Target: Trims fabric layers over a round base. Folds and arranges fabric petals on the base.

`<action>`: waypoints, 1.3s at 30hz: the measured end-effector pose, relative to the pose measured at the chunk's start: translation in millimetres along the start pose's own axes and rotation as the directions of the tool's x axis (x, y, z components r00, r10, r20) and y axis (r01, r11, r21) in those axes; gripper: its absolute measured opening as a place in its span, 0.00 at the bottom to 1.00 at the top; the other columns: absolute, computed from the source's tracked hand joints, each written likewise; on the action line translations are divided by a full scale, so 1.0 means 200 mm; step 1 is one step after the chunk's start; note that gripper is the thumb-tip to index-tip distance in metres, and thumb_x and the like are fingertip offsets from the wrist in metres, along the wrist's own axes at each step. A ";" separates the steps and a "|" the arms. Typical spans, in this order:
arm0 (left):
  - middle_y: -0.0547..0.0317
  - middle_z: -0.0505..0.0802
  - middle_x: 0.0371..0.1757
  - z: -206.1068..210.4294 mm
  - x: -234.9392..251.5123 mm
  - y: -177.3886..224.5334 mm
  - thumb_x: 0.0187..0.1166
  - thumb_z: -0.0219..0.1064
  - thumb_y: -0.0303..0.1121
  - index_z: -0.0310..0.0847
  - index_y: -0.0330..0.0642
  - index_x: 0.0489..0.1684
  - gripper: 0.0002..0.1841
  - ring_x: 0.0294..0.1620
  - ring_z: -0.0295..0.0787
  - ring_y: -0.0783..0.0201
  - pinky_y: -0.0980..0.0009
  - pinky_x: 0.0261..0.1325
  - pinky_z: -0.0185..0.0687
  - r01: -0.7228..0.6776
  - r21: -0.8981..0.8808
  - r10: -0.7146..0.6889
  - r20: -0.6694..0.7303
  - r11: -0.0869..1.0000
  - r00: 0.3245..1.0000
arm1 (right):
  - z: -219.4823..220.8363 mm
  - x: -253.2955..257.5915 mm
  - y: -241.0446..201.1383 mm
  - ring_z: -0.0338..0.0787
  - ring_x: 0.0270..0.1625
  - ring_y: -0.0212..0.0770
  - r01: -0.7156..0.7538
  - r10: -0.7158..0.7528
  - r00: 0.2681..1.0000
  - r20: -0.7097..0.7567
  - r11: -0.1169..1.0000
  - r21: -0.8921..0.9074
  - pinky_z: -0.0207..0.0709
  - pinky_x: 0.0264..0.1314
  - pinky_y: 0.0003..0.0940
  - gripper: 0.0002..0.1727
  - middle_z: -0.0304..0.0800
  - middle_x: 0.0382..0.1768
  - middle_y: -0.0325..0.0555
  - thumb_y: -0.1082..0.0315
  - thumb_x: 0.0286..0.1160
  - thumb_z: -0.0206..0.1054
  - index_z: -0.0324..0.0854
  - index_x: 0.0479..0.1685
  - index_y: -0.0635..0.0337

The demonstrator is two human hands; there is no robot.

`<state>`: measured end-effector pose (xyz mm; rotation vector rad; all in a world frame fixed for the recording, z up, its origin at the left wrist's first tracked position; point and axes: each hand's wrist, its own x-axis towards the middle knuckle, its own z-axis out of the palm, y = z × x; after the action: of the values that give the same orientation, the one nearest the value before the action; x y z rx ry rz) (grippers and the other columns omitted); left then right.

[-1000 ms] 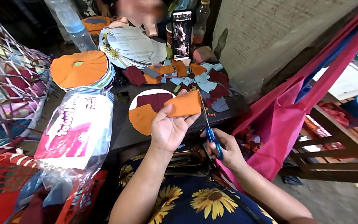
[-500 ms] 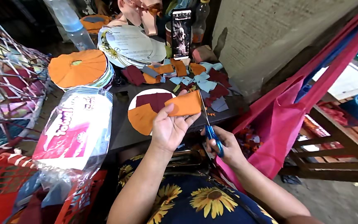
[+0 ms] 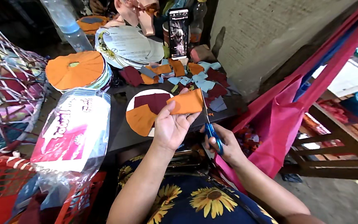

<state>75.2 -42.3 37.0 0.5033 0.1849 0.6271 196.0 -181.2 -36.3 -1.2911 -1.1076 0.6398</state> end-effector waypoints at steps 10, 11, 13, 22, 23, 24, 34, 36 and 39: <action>0.49 0.85 0.74 -0.04 0.07 0.05 0.92 0.32 0.41 0.76 0.41 0.75 0.28 0.73 0.84 0.55 0.60 0.74 0.79 -0.022 0.063 0.016 0.091 0.998 0.996 | -0.01 0.00 0.00 0.76 0.23 0.10 0.019 -0.020 0.999 -0.035 0.999 -0.034 0.71 0.26 0.09 0.27 0.79 0.25 0.16 0.41 0.77 0.67 0.82 0.51 0.58; 0.48 0.85 0.74 -0.03 0.08 0.06 0.92 0.32 0.42 0.75 0.41 0.76 0.29 0.73 0.83 0.55 0.60 0.74 0.79 -0.010 0.067 0.004 0.101 0.998 0.995 | -0.02 0.00 0.01 0.76 0.23 0.10 0.020 -0.021 0.999 -0.035 0.999 -0.031 0.71 0.26 0.09 0.27 0.79 0.25 0.16 0.41 0.77 0.67 0.82 0.51 0.58; 0.47 0.85 0.73 -0.03 0.09 0.08 0.92 0.33 0.42 0.75 0.40 0.76 0.29 0.72 0.85 0.54 0.59 0.73 0.80 0.015 0.066 -0.021 0.106 0.998 0.994 | -0.02 0.01 0.01 0.76 0.24 0.11 0.029 -0.030 0.999 -0.042 0.999 -0.029 0.73 0.27 0.09 0.25 0.79 0.26 0.16 0.42 0.77 0.68 0.82 0.51 0.58; 0.47 0.85 0.72 -0.01 0.12 0.12 0.93 0.31 0.44 0.76 0.41 0.74 0.29 0.68 0.86 0.53 0.58 0.69 0.83 0.073 0.129 -0.080 0.057 0.989 0.995 | -0.04 0.02 0.01 0.78 0.22 0.12 -0.018 0.019 1.000 -0.013 0.997 0.080 0.73 0.25 0.10 0.25 0.81 0.23 0.14 0.39 0.73 0.71 0.83 0.49 0.51; 0.47 0.84 0.72 -0.01 0.12 0.12 0.93 0.32 0.44 0.75 0.41 0.75 0.29 0.68 0.86 0.53 0.58 0.69 0.83 0.073 0.135 -0.081 0.054 0.988 0.995 | -0.05 0.03 0.01 0.78 0.22 0.13 -0.025 0.024 1.000 0.016 0.994 0.109 0.73 0.25 0.11 0.29 0.81 0.23 0.14 0.34 0.71 0.69 0.82 0.50 0.51; 0.46 0.85 0.71 -0.01 0.13 0.12 0.93 0.32 0.44 0.75 0.41 0.75 0.29 0.67 0.87 0.53 0.58 0.68 0.83 0.077 0.136 -0.083 0.040 0.988 0.996 | -0.06 0.03 0.02 0.79 0.23 0.14 -0.023 0.018 0.999 0.040 0.992 0.127 0.74 0.26 0.12 0.32 0.82 0.24 0.15 0.31 0.69 0.68 0.82 0.52 0.51; 0.47 0.87 0.68 -0.01 0.14 0.12 0.92 0.31 0.42 0.76 0.40 0.74 0.29 0.64 0.87 0.53 0.58 0.68 0.83 0.118 0.174 -0.121 0.006 0.978 0.993 | -0.07 0.08 0.01 0.80 0.21 0.15 -0.061 0.061 0.998 0.004 0.992 0.111 0.74 0.24 0.11 0.31 0.82 0.22 0.16 0.32 0.67 0.71 0.83 0.48 0.51; 0.48 0.87 0.66 0.01 0.14 0.13 0.92 0.31 0.43 0.75 0.40 0.75 0.29 0.62 0.89 0.55 0.59 0.65 0.85 0.127 0.232 -0.126 -0.020 0.964 0.992 | -0.07 0.09 0.01 0.79 0.21 0.14 -0.068 0.070 0.997 -0.018 0.994 0.091 0.73 0.23 0.11 0.27 0.82 0.22 0.16 0.36 0.69 0.72 0.83 0.47 0.51; 0.46 0.88 0.64 0.02 0.17 0.15 0.93 0.32 0.43 0.75 0.39 0.74 0.28 0.62 0.89 0.52 0.56 0.65 0.85 0.150 0.259 -0.138 -0.064 0.954 0.988 | -0.07 0.10 0.02 0.78 0.20 0.14 -0.082 0.085 0.995 -0.048 0.995 0.061 0.71 0.22 0.10 0.21 0.81 0.21 0.17 0.43 0.72 0.73 0.82 0.45 0.51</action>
<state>87.5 -3.1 55.5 0.7253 0.3479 0.4734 217.1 -169.7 -32.7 -1.3014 -0.9907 0.6938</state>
